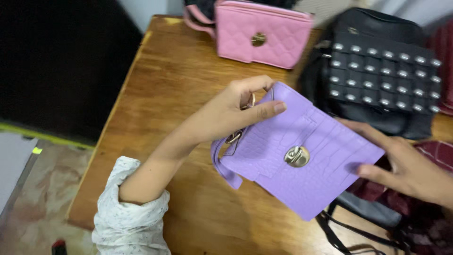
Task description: The person wipes the exterior of several handbags on a wooden table using a maroon and white striped cloth. They handle a black quilted bag, a purple crocodile-textured bag, and a black studded bag, wiping each surface and turning them over to clean different sides.
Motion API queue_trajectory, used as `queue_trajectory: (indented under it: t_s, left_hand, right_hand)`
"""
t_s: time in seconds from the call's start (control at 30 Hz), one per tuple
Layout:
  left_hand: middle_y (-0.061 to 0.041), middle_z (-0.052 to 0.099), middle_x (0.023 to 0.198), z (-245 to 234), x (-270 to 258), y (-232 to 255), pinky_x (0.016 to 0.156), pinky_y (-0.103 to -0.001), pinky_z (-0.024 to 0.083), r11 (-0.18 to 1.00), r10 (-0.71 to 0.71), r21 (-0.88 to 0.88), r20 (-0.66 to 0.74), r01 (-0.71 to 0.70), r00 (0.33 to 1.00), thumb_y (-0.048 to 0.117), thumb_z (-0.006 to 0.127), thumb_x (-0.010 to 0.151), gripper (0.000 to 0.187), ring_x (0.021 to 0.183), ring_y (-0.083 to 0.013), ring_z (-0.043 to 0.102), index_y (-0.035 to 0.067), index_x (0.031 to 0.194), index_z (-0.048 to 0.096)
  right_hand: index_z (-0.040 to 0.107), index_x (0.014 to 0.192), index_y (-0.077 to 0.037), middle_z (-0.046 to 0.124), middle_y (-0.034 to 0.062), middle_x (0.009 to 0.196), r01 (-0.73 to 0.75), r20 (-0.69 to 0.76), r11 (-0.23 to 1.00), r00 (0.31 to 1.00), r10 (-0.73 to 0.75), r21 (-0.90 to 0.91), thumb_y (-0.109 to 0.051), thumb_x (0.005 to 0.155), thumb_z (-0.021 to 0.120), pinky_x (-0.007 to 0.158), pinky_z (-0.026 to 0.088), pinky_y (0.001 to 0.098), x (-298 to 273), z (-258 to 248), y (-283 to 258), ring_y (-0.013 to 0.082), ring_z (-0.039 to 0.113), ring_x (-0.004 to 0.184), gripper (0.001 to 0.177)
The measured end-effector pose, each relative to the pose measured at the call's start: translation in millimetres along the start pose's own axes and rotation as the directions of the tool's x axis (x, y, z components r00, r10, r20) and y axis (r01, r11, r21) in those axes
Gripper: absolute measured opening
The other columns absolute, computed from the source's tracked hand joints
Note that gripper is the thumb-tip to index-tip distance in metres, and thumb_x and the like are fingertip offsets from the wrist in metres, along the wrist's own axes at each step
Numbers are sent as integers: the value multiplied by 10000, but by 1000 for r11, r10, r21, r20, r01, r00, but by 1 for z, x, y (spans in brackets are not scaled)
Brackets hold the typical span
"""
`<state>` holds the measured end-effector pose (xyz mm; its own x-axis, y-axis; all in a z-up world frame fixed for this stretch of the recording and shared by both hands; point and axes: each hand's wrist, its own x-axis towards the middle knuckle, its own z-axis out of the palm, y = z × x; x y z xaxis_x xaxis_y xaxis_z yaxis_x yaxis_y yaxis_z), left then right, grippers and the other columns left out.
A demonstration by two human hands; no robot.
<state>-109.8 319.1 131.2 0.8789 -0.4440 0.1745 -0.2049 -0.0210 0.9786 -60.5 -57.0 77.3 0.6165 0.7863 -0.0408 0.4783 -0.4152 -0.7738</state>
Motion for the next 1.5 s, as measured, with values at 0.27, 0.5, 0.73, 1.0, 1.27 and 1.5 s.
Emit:
queue_trajectory:
  t_s: [0.27, 0.5, 0.73, 1.0, 1.27, 1.5]
  left_hand:
    - [28, 627, 1120, -60, -55, -3, 862, -257, 560, 997, 48, -55, -106, -54, 993, 450, 509, 1079, 441, 976, -63, 647, 95, 1313, 625]
    - [-265, 382, 1516, -82, -59, -50, 1170, -474, 371, 988, 154, 80, -410, -133, 899, 277, 821, 864, 1066, 1489, -356, 303, 133, 1609, 72]
    - [-173, 248, 1710, -80, 3, -141, 1367, -459, 205, 849, 419, 483, -369, -213, 830, 80, 794, 960, 935, 1633, -312, 215, 116, 1648, 162]
    - [-154, 442, 1551, -84, 26, -146, 1239, -435, 355, 718, 401, 696, -411, -2, 818, 136, 749, 1010, 633, 1434, -327, 424, 154, 1570, 454]
    - [-232, 390, 1474, 45, 62, -89, 1154, -522, 343, 418, 498, 898, -102, -135, 861, 133, 791, 899, 519, 1363, -411, 395, 157, 1387, 614]
    - [-180, 436, 1430, 206, 192, -59, 1135, -475, 412, 523, 494, 639, 311, -563, 812, 141, 753, 937, 397, 1310, -376, 460, 130, 1307, 610]
  right_hand:
    - [462, 1476, 21, 662, 194, 1255, -245, 111, 821, 969, 219, 516, -352, 847, 726, 1042, 457, 392, 64, 52, -21, 280, 645, 1218, 777]
    - [405, 1550, -26, 657, 170, 1319, -294, -56, 685, 897, 439, 666, -395, 905, 662, 992, 505, 396, 133, 64, -29, 285, 654, 1145, 787]
    - [335, 1539, 17, 594, 142, 1372, -225, -180, 856, 923, 340, 465, -297, 969, 664, 1080, 442, 334, 191, 65, -13, 177, 575, 1255, 729]
    - [165, 1623, -110, 614, 125, 1279, -24, -179, 965, 981, 73, 263, -216, 963, 633, 916, 547, 311, 163, 66, -27, 178, 628, 1147, 816]
    - [487, 1455, -334, 564, 122, 1285, -188, -213, 859, 972, 94, -477, -520, 819, 717, 557, 580, 383, 12, 11, -44, 272, 716, 713, 701]
    - [421, 1546, -338, 503, 205, 1198, -607, -544, 577, 781, 306, -547, -613, 693, 758, 483, 560, 415, -130, -33, 16, 341, 681, 690, 958]
